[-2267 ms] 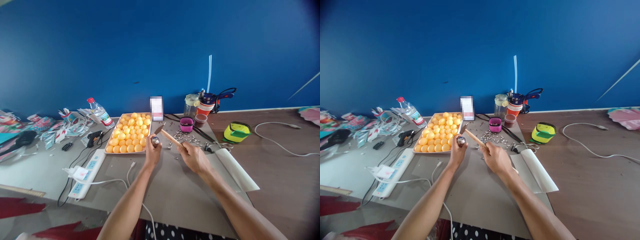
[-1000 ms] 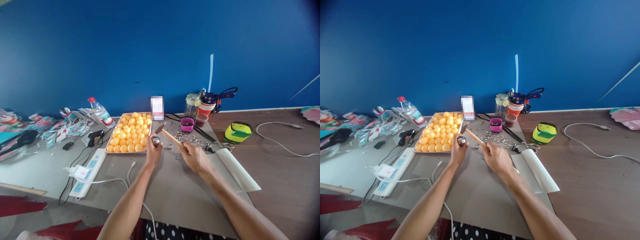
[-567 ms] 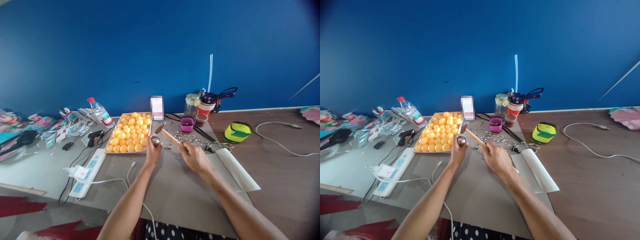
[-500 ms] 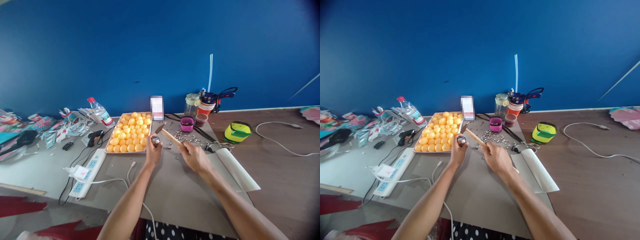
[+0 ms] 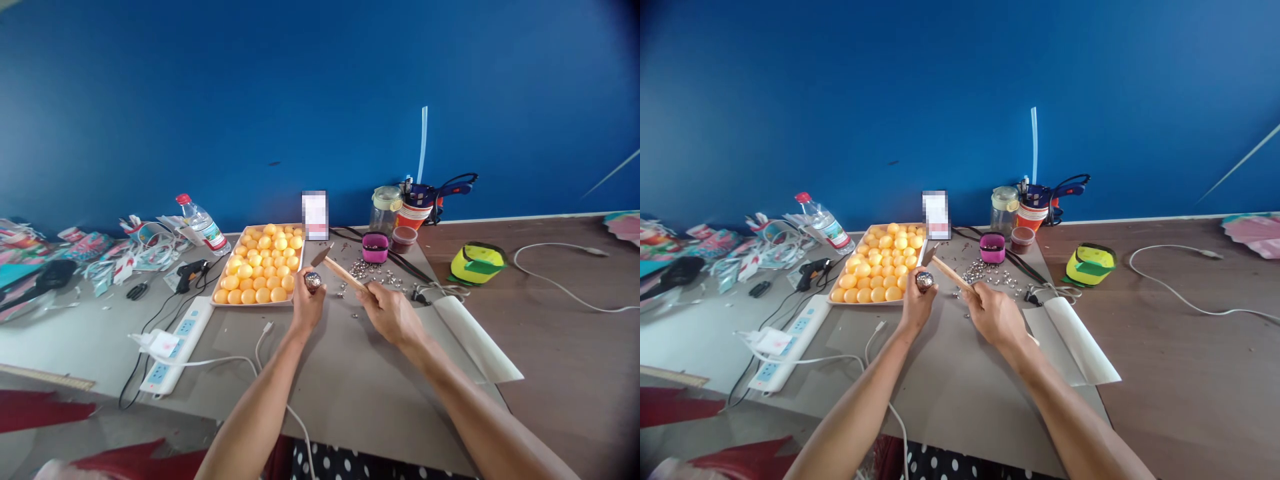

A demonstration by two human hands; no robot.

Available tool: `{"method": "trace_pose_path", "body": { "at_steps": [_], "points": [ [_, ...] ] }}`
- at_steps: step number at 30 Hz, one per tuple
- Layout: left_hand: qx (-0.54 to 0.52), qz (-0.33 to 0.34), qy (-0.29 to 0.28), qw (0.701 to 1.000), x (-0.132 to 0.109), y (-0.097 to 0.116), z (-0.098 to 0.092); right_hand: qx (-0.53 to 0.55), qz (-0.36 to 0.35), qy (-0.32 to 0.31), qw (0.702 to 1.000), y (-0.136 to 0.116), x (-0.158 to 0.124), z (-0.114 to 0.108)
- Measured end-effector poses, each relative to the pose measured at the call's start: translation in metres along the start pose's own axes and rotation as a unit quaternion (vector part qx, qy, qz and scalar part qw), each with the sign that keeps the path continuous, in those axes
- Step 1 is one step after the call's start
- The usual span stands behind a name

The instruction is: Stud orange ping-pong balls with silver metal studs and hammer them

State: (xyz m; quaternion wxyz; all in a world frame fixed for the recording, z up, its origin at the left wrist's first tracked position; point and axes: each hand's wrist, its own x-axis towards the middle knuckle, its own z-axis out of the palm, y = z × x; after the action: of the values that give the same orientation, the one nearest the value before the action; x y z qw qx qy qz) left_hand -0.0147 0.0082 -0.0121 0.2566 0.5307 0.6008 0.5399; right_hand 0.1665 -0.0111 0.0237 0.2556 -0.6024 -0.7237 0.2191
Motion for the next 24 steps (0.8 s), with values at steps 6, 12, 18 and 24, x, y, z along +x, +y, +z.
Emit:
{"method": "trace_pose_path", "body": {
  "at_steps": [6,12,18,24],
  "points": [
    [-0.012,-0.032,0.005,0.999,0.0,0.005,0.0003,0.035,-0.028,-0.004,0.999,-0.0026,-0.0021,-0.0018],
    [-0.035,-0.037,0.015,0.999,0.0018,0.0047,0.0002,0.039,-0.031,-0.008,0.999,-0.0036,-0.0038,-0.003],
    [-0.036,-0.018,0.024,0.999,0.003,-0.0001,-0.0018,0.004,-0.015,-0.043,0.999,0.0014,0.0002,-0.0005],
    [-0.027,0.009,0.027,0.999,0.0005,0.0033,-0.0018,0.068,-0.013,0.005,0.998,0.0025,0.0011,-0.003]
  ]
}}
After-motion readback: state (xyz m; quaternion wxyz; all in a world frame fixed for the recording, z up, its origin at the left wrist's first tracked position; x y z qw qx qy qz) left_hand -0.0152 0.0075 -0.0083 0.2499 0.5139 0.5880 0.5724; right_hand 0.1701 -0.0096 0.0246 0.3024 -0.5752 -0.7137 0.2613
